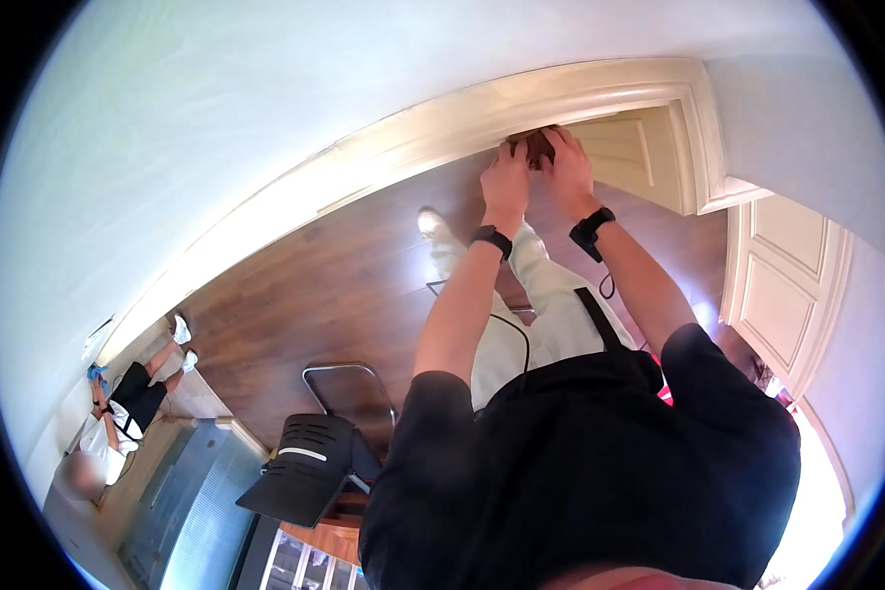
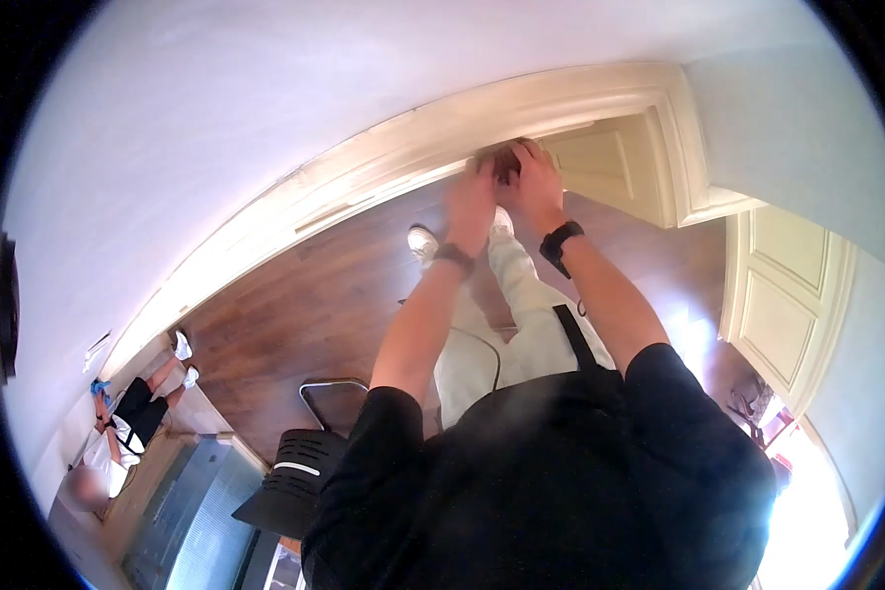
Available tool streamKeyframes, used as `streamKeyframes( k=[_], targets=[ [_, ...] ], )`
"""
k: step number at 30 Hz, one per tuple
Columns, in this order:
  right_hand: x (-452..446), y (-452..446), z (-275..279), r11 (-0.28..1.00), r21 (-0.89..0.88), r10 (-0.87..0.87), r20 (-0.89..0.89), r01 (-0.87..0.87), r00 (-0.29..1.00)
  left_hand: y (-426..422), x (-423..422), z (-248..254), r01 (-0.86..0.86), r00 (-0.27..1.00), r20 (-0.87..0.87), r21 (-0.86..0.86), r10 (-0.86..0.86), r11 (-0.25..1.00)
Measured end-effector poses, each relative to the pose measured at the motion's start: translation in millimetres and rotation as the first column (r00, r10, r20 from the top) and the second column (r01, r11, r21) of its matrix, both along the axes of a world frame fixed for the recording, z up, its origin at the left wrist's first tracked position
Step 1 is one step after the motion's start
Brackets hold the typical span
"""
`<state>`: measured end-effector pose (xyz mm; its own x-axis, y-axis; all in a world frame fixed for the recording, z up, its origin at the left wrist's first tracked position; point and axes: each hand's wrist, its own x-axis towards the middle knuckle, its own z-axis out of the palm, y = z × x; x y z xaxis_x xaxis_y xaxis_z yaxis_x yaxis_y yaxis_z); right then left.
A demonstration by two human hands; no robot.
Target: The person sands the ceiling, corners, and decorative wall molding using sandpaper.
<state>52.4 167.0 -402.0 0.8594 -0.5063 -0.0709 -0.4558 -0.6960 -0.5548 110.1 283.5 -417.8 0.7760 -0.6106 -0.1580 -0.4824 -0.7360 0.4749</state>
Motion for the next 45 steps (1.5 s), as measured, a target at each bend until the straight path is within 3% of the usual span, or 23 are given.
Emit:
streamKeyframes(
  k=[4, 7, 8, 11, 14, 17, 21, 27, 30, 33, 39, 45],
  targets=[
    [3, 10, -6, 0.999, -0.014, 0.029, -0.052, -0.029, 0.998, 11, -1, -9, -0.04, 0.995, -0.086, 0.007, 0.041, 0.999],
    [12, 36, -12, 0.997, -0.043, 0.066, -0.031, -0.068, 0.997, 42, 4, -4, -0.084, 0.994, -0.075, -0.137, 0.074, 0.987],
    [18, 44, -2, 0.995, 0.035, 0.091, -0.031, -0.09, 0.995, 53, 6, -4, -0.125, 0.992, -0.013, -0.089, 0.124, 0.988],
    [32, 74, 11, 0.973, 0.187, 0.116, 0.11, -0.135, 0.987, 78, 14, 23, -0.262, 0.956, -0.12, 0.057, 0.267, 0.963],
    [40, 93, 10, 0.954, 0.239, 0.144, 0.168, -0.182, 0.975, 99, 18, 36, -0.276, 0.956, -0.073, 0.104, 0.285, 0.955],
    [35, 85, 32, 0.896, 0.37, 0.195, 0.166, -0.244, 0.967, 117, 21, 41, -0.163, 0.981, -0.074, 0.194, 0.181, 0.967],
    [7, 48, 96, 0.871, 0.445, 0.125, 0.211, -0.209, 0.969, 89, 4, 103, -0.168, 0.985, 0.039, 0.044, 0.166, 0.985],
    [3, -14, 110, 0.977, 0.215, -0.093, 0.389, 0.008, 0.917, -8, 20, 158, -0.032, 0.993, 0.101, -0.228, 0.056, 0.973],
    [9, -32, 104, 0.988, 0.14, -0.11, 0.335, 0.066, 0.936, -52, 22, 153, -0.017, 0.989, 0.143, -0.05, 0.024, 0.999],
    [19, -34, 108, 0.993, 0.101, -0.094, 0.274, 0.068, 0.957, -54, 28, 157, -0.055, 0.998, 0.04, -0.041, 0.056, 0.998],
    [51, 1, 115, 0.98, 0.131, 0.117, 0.246, -0.152, 0.962, 3, 34, 157, -0.224, 0.97, 0.099, 0.023, 0.22, 0.974],
    [80, 54, 122, 0.956, 0.167, 0.201, 0.222, -0.241, 0.954, 45, 49, 174, -0.327, 0.943, 0.117, 0.167, 0.311, 0.93]
  ],
)
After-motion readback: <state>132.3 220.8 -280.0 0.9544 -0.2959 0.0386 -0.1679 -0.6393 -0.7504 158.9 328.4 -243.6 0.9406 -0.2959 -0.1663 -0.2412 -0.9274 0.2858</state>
